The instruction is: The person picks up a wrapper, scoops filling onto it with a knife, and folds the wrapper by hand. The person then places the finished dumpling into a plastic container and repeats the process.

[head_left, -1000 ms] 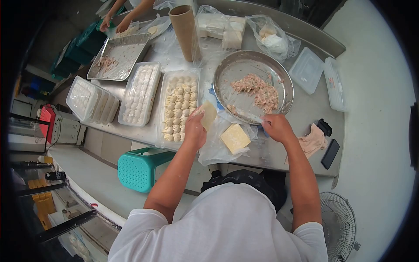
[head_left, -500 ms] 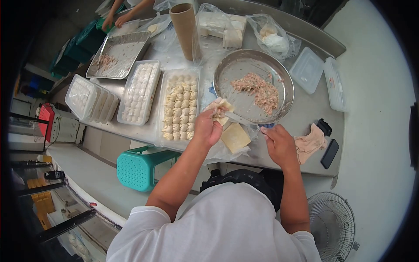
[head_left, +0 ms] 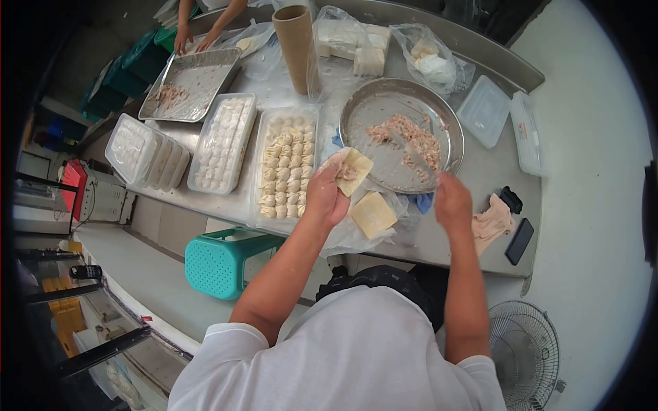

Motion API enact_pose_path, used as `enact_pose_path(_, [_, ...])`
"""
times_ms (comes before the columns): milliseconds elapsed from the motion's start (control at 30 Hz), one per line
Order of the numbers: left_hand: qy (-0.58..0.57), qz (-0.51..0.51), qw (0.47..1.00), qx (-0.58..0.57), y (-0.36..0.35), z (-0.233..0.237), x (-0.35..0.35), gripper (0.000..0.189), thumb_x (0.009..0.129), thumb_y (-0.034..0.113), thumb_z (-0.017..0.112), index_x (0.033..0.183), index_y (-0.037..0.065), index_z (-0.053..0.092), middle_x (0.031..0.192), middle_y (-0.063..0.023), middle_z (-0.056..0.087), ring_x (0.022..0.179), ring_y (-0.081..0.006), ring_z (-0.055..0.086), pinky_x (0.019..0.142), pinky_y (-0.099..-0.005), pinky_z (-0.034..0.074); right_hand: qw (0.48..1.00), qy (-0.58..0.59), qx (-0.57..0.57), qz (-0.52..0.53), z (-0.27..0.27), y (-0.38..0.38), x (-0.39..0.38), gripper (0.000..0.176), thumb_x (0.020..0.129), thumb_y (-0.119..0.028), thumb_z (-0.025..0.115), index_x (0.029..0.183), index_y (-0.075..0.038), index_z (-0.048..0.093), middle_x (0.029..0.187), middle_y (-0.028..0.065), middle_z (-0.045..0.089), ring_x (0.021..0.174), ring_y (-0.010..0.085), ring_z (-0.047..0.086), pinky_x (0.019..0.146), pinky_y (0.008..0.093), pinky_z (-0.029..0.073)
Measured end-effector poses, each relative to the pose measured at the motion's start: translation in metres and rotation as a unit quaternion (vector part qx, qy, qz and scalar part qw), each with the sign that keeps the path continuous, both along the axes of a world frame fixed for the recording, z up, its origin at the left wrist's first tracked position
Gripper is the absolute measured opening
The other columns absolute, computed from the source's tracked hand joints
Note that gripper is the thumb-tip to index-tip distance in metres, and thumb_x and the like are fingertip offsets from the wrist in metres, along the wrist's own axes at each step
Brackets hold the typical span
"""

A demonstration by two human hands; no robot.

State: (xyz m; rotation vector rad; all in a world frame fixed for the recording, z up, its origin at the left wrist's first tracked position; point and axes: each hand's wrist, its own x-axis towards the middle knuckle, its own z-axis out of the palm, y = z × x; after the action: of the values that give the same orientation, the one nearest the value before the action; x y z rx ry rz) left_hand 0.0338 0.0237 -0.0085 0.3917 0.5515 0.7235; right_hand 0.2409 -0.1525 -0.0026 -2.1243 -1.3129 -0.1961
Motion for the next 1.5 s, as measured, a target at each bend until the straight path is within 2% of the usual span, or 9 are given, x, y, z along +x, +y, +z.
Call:
enact_pose_path(200, [-0.046, 0.001, 0.996, -0.076, 0.004, 0.009, -0.005, 0.04, 0.106, 0.029, 0.04, 0.126, -0.004, 0.051, 0.123, -0.0174, 0.06, 0.113, -0.0287, 0.061, 0.104, -0.0421, 0.047, 0.934, -0.041, -0.339, -0.104, 0.033, -0.005, 0.059, 0.017, 0.086, -0.005, 0.05, 0.098, -0.005, 0.062, 0.096, 0.02, 0.066, 0.092, 0.0409, 0.064, 0.077, 0.0515, 0.049])
enact_pose_path(400, [-0.034, -0.032, 0.992, -0.114, 0.002, -0.018, -0.001, 0.039, 0.105, 0.03, 0.043, 0.122, -0.004, 0.053, 0.118, -0.0161, 0.062, 0.11, -0.0279, 0.061, 0.105, -0.0426, 0.046, 0.994, -0.025, -0.039, 0.097, 0.049, -0.022, -0.041, 0.027, 0.081, -0.004, 0.061, 0.106, -0.011, 0.069, 0.089, 0.0112, 0.057, 0.082, 0.0318, 0.06, 0.067, 0.0422, 0.05])
enact_pose_path(800, [-0.188, -0.093, 0.973, -0.092, -0.011, 0.024, -0.013, 0.033, 0.103, 0.02, 0.046, 0.128, -0.001, 0.049, 0.123, -0.0163, 0.06, 0.115, -0.0283, 0.059, 0.103, -0.0428, 0.047, 0.988, 0.127, 0.017, 0.09, 0.059, -0.023, -0.069, 0.026, 0.083, -0.003, 0.064, 0.108, -0.006, 0.07, 0.086, 0.0098, 0.059, 0.078, 0.0284, 0.061, 0.068, 0.0381, 0.051])
enact_pose_path(867, [0.071, -0.149, 0.984, 0.062, -0.009, 0.002, -0.011, 0.036, 0.095, 0.008, 0.059, 0.129, 0.002, 0.048, 0.121, -0.012, 0.061, 0.114, -0.0273, 0.06, 0.096, -0.041, 0.05, 0.984, 0.15, 0.013, 0.099, 0.062, -0.024, -0.071, 0.025, 0.083, -0.004, 0.065, 0.108, -0.006, 0.07, 0.087, 0.0101, 0.059, 0.077, 0.0286, 0.061, 0.069, 0.0379, 0.05])
enact_pose_path(1000, [0.18, -0.152, 0.919, 0.315, -0.017, 0.001, -0.014, 0.046, 0.084, -0.003, 0.068, 0.126, 0.004, 0.05, 0.115, -0.0091, 0.064, 0.109, -0.023, 0.062, 0.09, -0.0366, 0.052, 0.98, 0.151, -0.024, 0.124, 0.052, -0.027, -0.073, 0.024, 0.083, -0.004, 0.065, 0.106, -0.005, 0.07, 0.085, 0.0114, 0.059, 0.075, 0.0289, 0.061, 0.068, 0.0377, 0.05])
enact_pose_path(1067, [0.338, -0.126, 0.756, 0.546, -0.013, 0.013, -0.014, 0.041, 0.08, 0.002, 0.073, 0.117, 0.004, 0.055, 0.105, -0.0084, 0.066, 0.098, -0.019, 0.064, 0.084, -0.0328, 0.051, 0.981, 0.136, -0.053, 0.126, 0.059, -0.028, -0.071, 0.023, 0.083, -0.004, 0.065, 0.105, -0.005, 0.07, 0.085, 0.0116, 0.058, 0.075, 0.0293, 0.061, 0.068, 0.0374, 0.05])
enact_pose_path(1167, [0.345, -0.149, 0.72, 0.583, -0.015, 0.019, -0.017, 0.031, 0.08, 0.005, 0.074, 0.106, 0.003, 0.059, 0.094, -0.0086, 0.066, 0.089, -0.017, 0.065, 0.08, -0.032, 0.051, 0.977, 0.126, -0.106, 0.136, 0.081, -0.033, -0.054, 0.021, 0.083, -0.004, 0.066, 0.104, -0.005, 0.07, 0.083, 0.0114, 0.059, 0.073, 0.0292, 0.061, 0.067, 0.0366, 0.05])
enact_pose_path(1400, [0.339, -0.141, 0.847, 0.384, -0.017, 0.006, -0.007, 0.016, 0.092, 0.016, 0.067, 0.099, 0.003, 0.061, 0.086, -0.0054, 0.064, 0.078, -0.0144, 0.062, 0.071, -0.0301, 0.051, 0.926, 0.369, -0.071, 0.035, 0.031, -0.027, -0.054, 0.014, 0.085, -0.013, 0.073, 0.094, -0.004, 0.069, 0.073, 0.0003, 0.057, 0.065, 0.0147, 0.059, 0.06, 0.0314, 0.047])
enact_pose_path(1500, [0.167, -0.093, 0.933, 0.306, -0.035, -0.001, 0.003, 0.028, 0.1, 0.029, 0.06, 0.11, 0.003, 0.06, 0.086, -0.0048, 0.063, 0.078, -0.0128, 0.06, 0.069, -0.0283, 0.052, 0.872, 0.48, 0.036, 0.086, 0.0, -0.001, -0.092, 0.019, 0.087, -0.018, 0.074, 0.097, -0.004, 0.066, 0.072, -0.0042, 0.054, 0.058, 0.0075, 0.053, 0.051, 0.0261, 0.042])
